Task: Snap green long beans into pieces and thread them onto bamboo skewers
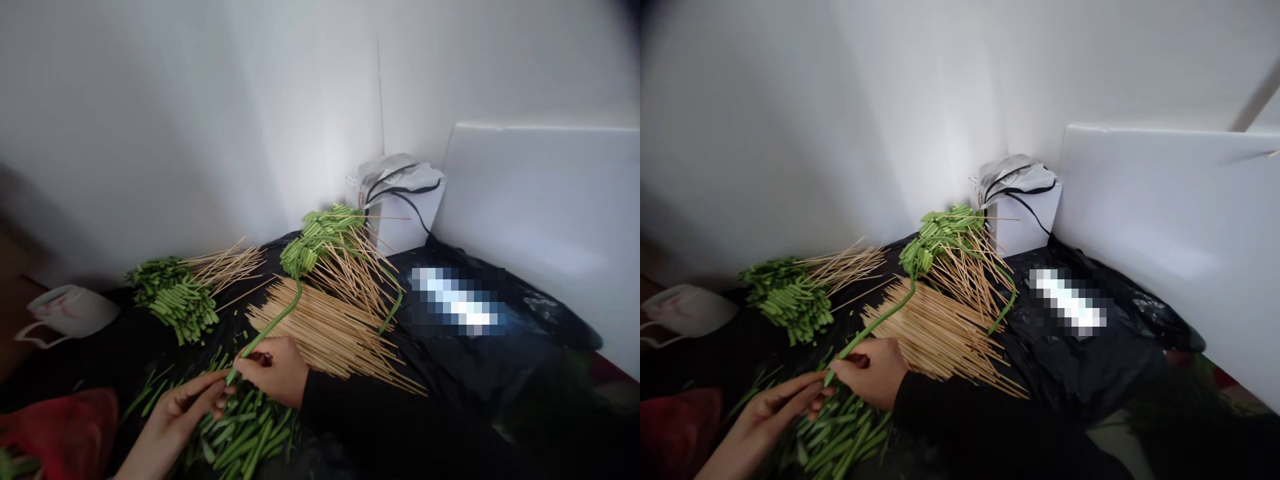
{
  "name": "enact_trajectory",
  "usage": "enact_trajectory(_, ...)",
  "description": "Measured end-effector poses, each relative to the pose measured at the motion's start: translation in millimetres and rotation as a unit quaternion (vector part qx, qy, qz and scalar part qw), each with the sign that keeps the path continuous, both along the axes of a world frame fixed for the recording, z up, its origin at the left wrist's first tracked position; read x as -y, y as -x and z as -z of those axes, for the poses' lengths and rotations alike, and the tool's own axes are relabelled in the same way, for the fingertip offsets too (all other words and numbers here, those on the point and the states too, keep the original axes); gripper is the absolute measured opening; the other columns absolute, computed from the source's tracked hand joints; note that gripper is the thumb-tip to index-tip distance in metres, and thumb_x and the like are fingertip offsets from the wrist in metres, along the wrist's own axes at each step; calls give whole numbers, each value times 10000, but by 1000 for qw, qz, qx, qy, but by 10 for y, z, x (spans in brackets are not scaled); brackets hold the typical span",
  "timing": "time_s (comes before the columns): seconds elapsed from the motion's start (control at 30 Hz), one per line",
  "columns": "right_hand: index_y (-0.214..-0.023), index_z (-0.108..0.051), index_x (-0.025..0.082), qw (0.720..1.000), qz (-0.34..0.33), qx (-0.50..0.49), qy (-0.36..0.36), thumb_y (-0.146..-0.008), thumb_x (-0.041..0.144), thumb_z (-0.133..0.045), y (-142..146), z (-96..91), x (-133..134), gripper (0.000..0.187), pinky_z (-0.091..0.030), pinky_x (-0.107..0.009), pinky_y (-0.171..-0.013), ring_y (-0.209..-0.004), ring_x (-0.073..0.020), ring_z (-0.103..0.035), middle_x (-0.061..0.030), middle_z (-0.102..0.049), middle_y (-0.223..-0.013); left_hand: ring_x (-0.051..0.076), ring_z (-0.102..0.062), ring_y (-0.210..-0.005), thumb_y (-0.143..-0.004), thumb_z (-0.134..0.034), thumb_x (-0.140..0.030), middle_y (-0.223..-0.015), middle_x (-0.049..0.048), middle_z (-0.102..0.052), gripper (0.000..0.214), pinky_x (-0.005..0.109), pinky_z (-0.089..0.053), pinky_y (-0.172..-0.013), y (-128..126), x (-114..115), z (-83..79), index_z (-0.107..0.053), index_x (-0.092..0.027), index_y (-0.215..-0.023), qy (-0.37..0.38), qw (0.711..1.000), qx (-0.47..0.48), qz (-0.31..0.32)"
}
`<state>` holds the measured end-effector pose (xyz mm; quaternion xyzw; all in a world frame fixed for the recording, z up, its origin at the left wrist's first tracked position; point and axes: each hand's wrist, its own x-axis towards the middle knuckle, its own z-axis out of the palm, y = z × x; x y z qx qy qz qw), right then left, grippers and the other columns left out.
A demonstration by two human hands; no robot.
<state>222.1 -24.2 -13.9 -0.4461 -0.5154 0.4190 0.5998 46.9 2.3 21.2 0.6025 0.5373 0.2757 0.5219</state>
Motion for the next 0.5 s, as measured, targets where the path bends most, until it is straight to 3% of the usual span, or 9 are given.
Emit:
enact_trajectory(0.23,-758,-735,184,982,25,147,-117,-800,290,-618,-7,-3,47,163,-410,-186,-546,-547,-92,-537,16,-642,-623,199,-668,-612,-491,-815,-394,-694,10,-759,277,214,-547,-530,28,-37,65,-806,-242,-723,-48,995,-10,-84)
enact_trajectory(0.4,-724,-695,176,970,26,196,-143,-820,290,-598,31,39,73,178,-425,-189,-572,-570,-101,-560,8,-639,-624,195,-673,-635,-425,-828,-328,-759,10,-770,275,191,-533,-495,163,-105,297,-788,-214,-671,-38,986,7,-162)
enact_trajectory(0.5,-693,-653,199,967,3,215,-134,-857,311,-570,15,3,103,215,-441,-204,-617,-592,-112,-558,15,-627,-631,172,-640,-574,-486,-845,-353,-676,-5,-744,311,206,-531,-499,213,-86,425,-775,-210,-753,-12,985,46,-163)
